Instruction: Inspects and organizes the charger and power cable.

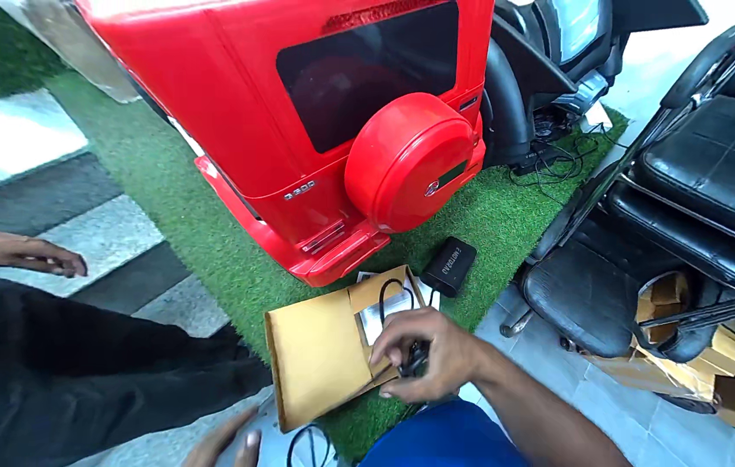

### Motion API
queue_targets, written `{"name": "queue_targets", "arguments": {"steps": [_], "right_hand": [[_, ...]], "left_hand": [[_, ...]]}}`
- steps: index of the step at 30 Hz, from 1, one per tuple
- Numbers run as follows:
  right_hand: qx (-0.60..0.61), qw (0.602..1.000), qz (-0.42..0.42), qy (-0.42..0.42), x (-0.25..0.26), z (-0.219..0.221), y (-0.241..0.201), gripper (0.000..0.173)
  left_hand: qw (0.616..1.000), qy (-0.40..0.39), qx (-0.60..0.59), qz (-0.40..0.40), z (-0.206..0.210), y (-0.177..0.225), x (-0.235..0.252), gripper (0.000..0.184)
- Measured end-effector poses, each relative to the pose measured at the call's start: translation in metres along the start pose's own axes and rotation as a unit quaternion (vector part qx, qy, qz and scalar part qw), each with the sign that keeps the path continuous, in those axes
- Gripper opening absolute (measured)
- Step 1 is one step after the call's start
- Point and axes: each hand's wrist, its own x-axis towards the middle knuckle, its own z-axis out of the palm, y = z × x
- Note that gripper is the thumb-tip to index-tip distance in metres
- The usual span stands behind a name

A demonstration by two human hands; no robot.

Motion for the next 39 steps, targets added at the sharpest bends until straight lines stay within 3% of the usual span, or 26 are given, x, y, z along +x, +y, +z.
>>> {"name": "queue_targets", "arguments": {"steps": [2,4,6,8,11,13,16,21,24,27,29,31,33,36,38,39], "right_hand": [[-0.064,0.998,-0.024,-0.018,-0.007,0.020,0.002,0.012],[-0.129,0.988,-0.059,-0.057,-0.017,0.035,0.003,0.009],[-0.193,0.972,-0.089,-0.096,-0.024,0.048,0.008,0.008],[-0.232,0.960,-0.114,-0.108,-0.027,0.058,0.019,0.006],[-0.275,0.948,-0.140,-0.079,-0.023,0.066,0.025,0.006],[-0.302,0.941,-0.144,-0.054,-0.025,0.065,0.027,0.009],[-0.335,0.936,-0.097,-0.058,-0.044,0.067,0.030,0.007],[-0.306,0.949,-0.003,-0.074,-0.056,0.091,0.037,0.008],[-0.319,0.945,-0.006,-0.072,-0.058,0.075,0.033,0.015],[-0.407,0.909,-0.066,-0.059,-0.064,0.055,0.030,0.026],[-0.447,0.887,-0.112,0.016,-0.070,0.048,0.041,0.028],[-0.454,0.872,-0.109,0.146,-0.082,0.050,0.061,0.024],[-0.456,0.850,-0.021,0.264,-0.098,0.062,0.092,0.032],[-0.407,0.787,0.210,0.413,-0.128,0.083,0.140,0.086],[-0.366,0.752,0.348,0.424,-0.145,0.081,0.156,0.117],[-0.362,0.745,0.387,0.404,-0.152,0.082,0.160,0.118]], "left_hand": [[0.993,0.040,-0.103,0.040,0.011,0.030,0.051,0.049],[0.998,0.000,-0.059,0.036,0.024,0.058,0.101,0.059],[0.996,-0.086,-0.002,0.016,0.050,0.083,0.148,0.067],[0.977,-0.206,0.045,-0.031,0.091,0.109,0.181,0.087],[0.909,-0.365,0.189,-0.074,0.167,0.139,0.195,0.136],[0.876,-0.413,0.240,-0.064,0.206,0.141,0.192,0.150],[0.891,-0.356,0.280,-0.036,0.235,0.122,0.190,0.149],[0.877,-0.311,0.363,-0.045,0.269,0.101,0.192,0.141],[0.857,-0.362,0.353,-0.095,0.271,0.105,0.206,0.115],[0.877,-0.352,0.298,-0.132,0.272,0.102,0.222,0.090],[0.892,-0.327,0.281,-0.136,0.271,0.096,0.229,0.087],[0.914,-0.303,0.241,-0.121,0.267,0.092,0.235,0.082],[0.935,-0.284,0.180,-0.109,0.258,0.088,0.240,0.075],[0.956,-0.258,0.086,-0.107,0.248,0.081,0.249,0.064],[0.960,-0.244,0.098,-0.100,0.245,0.084,0.255,0.064],[0.959,-0.238,0.119,-0.095,0.244,0.087,0.255,0.065]]}}
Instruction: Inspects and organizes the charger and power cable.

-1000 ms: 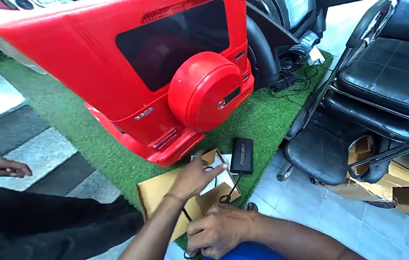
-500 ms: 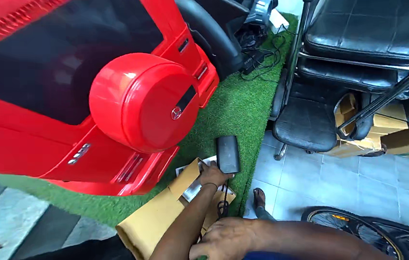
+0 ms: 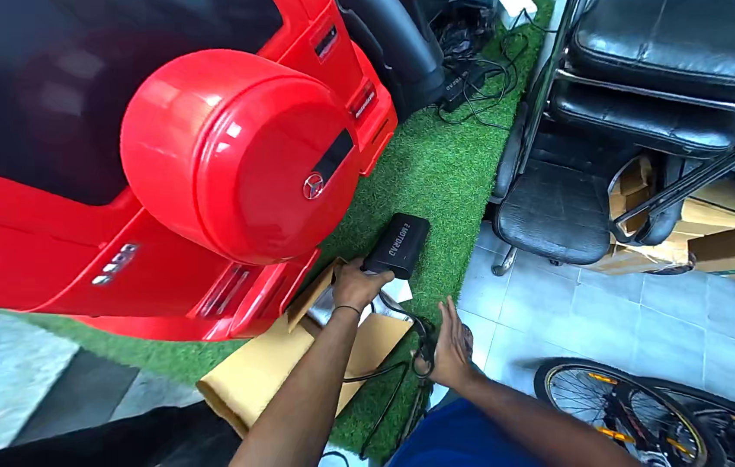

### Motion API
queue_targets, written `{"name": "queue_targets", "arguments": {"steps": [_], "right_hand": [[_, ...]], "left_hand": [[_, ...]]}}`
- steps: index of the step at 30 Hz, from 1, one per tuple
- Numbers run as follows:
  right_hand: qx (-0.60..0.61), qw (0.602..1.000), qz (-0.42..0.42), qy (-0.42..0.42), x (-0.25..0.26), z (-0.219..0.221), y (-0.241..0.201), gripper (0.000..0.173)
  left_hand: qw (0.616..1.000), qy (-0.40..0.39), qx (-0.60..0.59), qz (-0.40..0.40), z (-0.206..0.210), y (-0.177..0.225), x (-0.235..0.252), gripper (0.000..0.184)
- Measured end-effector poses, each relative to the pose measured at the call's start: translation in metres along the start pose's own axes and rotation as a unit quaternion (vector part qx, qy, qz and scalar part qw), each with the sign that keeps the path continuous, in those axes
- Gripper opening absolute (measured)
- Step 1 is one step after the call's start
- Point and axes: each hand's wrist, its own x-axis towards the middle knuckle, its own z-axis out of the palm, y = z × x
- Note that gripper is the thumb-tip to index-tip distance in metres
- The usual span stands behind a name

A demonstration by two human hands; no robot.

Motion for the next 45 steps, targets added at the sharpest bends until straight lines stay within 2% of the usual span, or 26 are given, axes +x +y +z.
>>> {"name": "queue_targets", "arguments": {"steps": [3,6,7,9,10,12,15,16,19,20,21,22,23,24,25,26,28,30,31,33,35,37,39,41,43,45], "right_hand": [[-0.008,0.989,0.052,-0.140,-0.003,-0.015,0.001,0.110],[0.143,0.963,0.101,-0.206,-0.001,-0.023,0.004,0.084],[0.170,0.959,0.096,-0.208,-0.003,-0.024,0.008,0.086],[0.140,0.958,0.079,-0.239,0.000,-0.034,0.013,0.105],[0.111,0.956,0.075,-0.261,0.002,-0.041,0.013,0.113],[0.090,0.949,0.078,-0.291,0.007,-0.058,0.014,0.112],[0.298,0.920,0.098,-0.236,0.022,-0.077,0.021,0.095],[0.336,0.911,0.098,-0.218,0.030,-0.083,0.015,0.097],[0.376,0.908,0.085,-0.163,0.058,-0.090,-0.013,0.132],[0.437,0.884,0.077,-0.147,0.066,-0.089,-0.019,0.129],[0.524,0.835,0.087,-0.145,0.074,-0.088,-0.025,0.116],[0.620,0.761,0.127,-0.142,0.083,-0.093,-0.037,0.108],[0.694,0.683,0.171,-0.149,0.093,-0.103,-0.050,0.110],[0.737,0.631,0.190,-0.150,0.099,-0.115,-0.062,0.108],[0.759,0.607,0.188,-0.138,0.103,-0.129,-0.076,0.096],[0.765,0.608,0.179,-0.116,0.106,-0.143,-0.090,0.077],[0.739,0.644,0.192,-0.049,0.112,-0.168,-0.118,0.042],[0.721,0.655,0.225,-0.019,0.121,-0.183,-0.136,0.029],[0.725,0.649,0.230,-0.020,0.127,-0.187,-0.138,0.028],[0.749,0.625,0.217,-0.020,0.147,-0.192,-0.137,0.031],[0.739,0.649,0.182,-0.014,0.170,-0.194,-0.132,0.033],[0.717,0.682,0.142,-0.002,0.199,-0.197,-0.126,0.036],[0.710,0.696,0.101,0.000,0.232,-0.194,-0.116,0.041],[0.710,0.700,0.079,0.010,0.261,-0.181,-0.103,0.047],[0.703,0.705,0.095,0.023,0.282,-0.160,-0.089,0.049],[0.682,0.716,0.144,0.042,0.296,-0.131,-0.072,0.047]], "left_hand": [[1.000,0.022,0.017,-0.005,-0.002,0.015,-0.012,0.068],[0.997,0.005,-0.072,-0.021,0.002,0.019,-0.019,0.057],[0.989,-0.023,-0.141,-0.044,0.003,0.020,-0.021,0.054],[0.949,-0.066,-0.294,-0.096,-0.002,0.030,-0.026,0.052],[0.932,-0.075,-0.339,-0.105,-0.006,0.032,-0.027,0.050],[0.917,-0.085,-0.378,-0.099,-0.010,0.031,-0.030,0.046],[0.900,-0.113,-0.412,-0.086,-0.014,0.033,-0.042,0.047],[0.891,-0.123,-0.430,-0.082,-0.013,0.033,-0.049,0.045],[0.855,-0.137,-0.497,-0.061,-0.011,0.039,-0.079,0.038],[0.840,-0.141,-0.522,-0.052,-0.013,0.041,-0.090,0.036],[0.826,-0.146,-0.543,-0.042,-0.017,0.044,-0.100,0.036],[0.816,-0.149,-0.558,-0.025,-0.022,0.048,-0.111,0.037],[0.813,-0.152,-0.563,-0.005,-0.028,0.050,-0.121,0.039],[0.814,-0.156,-0.559,0.017,-0.036,0.053,-0.130,0.043],[0.818,-0.156,-0.552,0.036,-0.043,0.057,-0.138,0.046],[0.825,-0.149,-0.542,0.053,-0.051,0.062,-0.143,0.047],[0.852,-0.111,-0.498,0.117,-0.060,0.069,-0.149,0.055],[0.874,-0.057,-0.432,0.213,-0.062,0.072,-0.146,0.062],[0.878,-0.030,-0.406,0.252,-0.059,0.071,-0.140,0.068],[0.886,-0.001,-0.363,0.288,-0.047,0.065,-0.123,0.101],[0.907,0.035,-0.319,0.274,-0.027,0.056,-0.119,0.124],[0.922,0.123,-0.240,0.277,-0.011,0.038,-0.130,0.112],[0.909,0.245,-0.156,0.300,0.000,0.003,-0.152,0.084],[0.891,0.332,-0.089,0.296,0.006,-0.047,-0.184,0.073],[0.893,0.378,-0.070,0.236,0.010,-0.098,-0.217,0.090],[0.913,0.385,-0.087,0.108,0.019,-0.130,-0.242,0.111]]}}
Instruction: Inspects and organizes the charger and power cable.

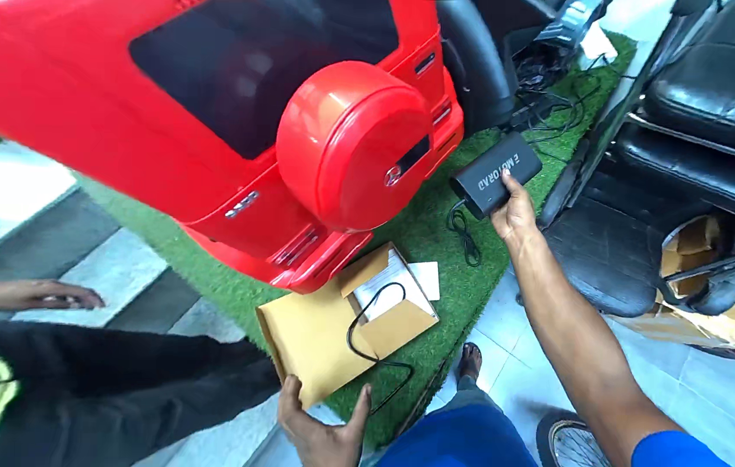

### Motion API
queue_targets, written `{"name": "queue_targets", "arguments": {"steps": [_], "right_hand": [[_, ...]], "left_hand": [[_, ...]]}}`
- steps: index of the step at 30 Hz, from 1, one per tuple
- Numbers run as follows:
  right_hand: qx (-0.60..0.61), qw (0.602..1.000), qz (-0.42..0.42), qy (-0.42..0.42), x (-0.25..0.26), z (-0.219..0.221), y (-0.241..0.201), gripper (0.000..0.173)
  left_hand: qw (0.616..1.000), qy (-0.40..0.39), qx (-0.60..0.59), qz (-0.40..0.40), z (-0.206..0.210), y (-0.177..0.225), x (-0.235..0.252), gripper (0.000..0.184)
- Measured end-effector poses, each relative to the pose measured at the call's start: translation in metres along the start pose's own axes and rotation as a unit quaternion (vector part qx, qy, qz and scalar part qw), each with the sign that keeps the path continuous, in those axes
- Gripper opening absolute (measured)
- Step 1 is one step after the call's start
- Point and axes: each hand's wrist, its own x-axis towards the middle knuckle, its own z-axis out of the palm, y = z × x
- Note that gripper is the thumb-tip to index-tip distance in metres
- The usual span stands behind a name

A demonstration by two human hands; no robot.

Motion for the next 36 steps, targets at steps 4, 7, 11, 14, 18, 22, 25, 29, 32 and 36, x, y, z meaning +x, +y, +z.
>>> {"name": "queue_targets", "arguments": {"steps": [4,7,11,14,18,22,25,29,32,36], "right_hand": [[-0.148,0.977,0.091,0.121,0.026,-0.026,0.060,0.062],[-0.247,0.950,0.123,0.146,0.026,-0.046,0.092,0.072],[-0.396,0.906,0.081,0.121,0.019,-0.050,0.096,0.069],[-0.555,0.827,0.012,0.087,-0.008,-0.043,0.069,0.072],[-0.611,0.749,-0.208,-0.153,-0.104,-0.035,0.056,0.058],[-0.590,0.586,-0.260,-0.491,-0.226,-0.042,0.093,0.071],[-0.556,0.483,-0.239,-0.633,-0.273,-0.033,0.111,0.096],[-0.537,0.444,-0.300,-0.652,-0.286,-0.003,0.116,0.043],[-0.473,0.423,-0.355,-0.686,-0.288,0.036,0.098,0.028],[-0.389,0.511,-0.374,-0.669,-0.310,0.108,0.066,0.024]], "left_hand": [[0.941,-0.229,0.159,-0.191,0.000,0.004,-0.012,0.099],[0.913,-0.310,0.234,-0.124,0.018,-0.006,-0.026,0.088],[0.873,-0.376,0.299,-0.079,0.043,-0.023,-0.030,0.073],[0.842,-0.428,0.322,-0.057,0.057,-0.035,-0.031,0.042],[0.814,-0.496,0.302,-0.021,0.053,-0.042,-0.010,0.040],[0.858,-0.473,0.188,0.064,0.002,-0.016,0.005,0.035],[0.915,-0.379,0.072,0.116,-0.036,0.007,0.007,0.033],[0.951,-0.278,0.001,0.133,-0.077,0.014,0.011,0.035],[0.961,-0.232,-0.138,0.061,-0.108,0.000,0.001,0.027],[0.947,-0.246,-0.204,-0.023,-0.129,-0.051,-0.041,0.024]]}}
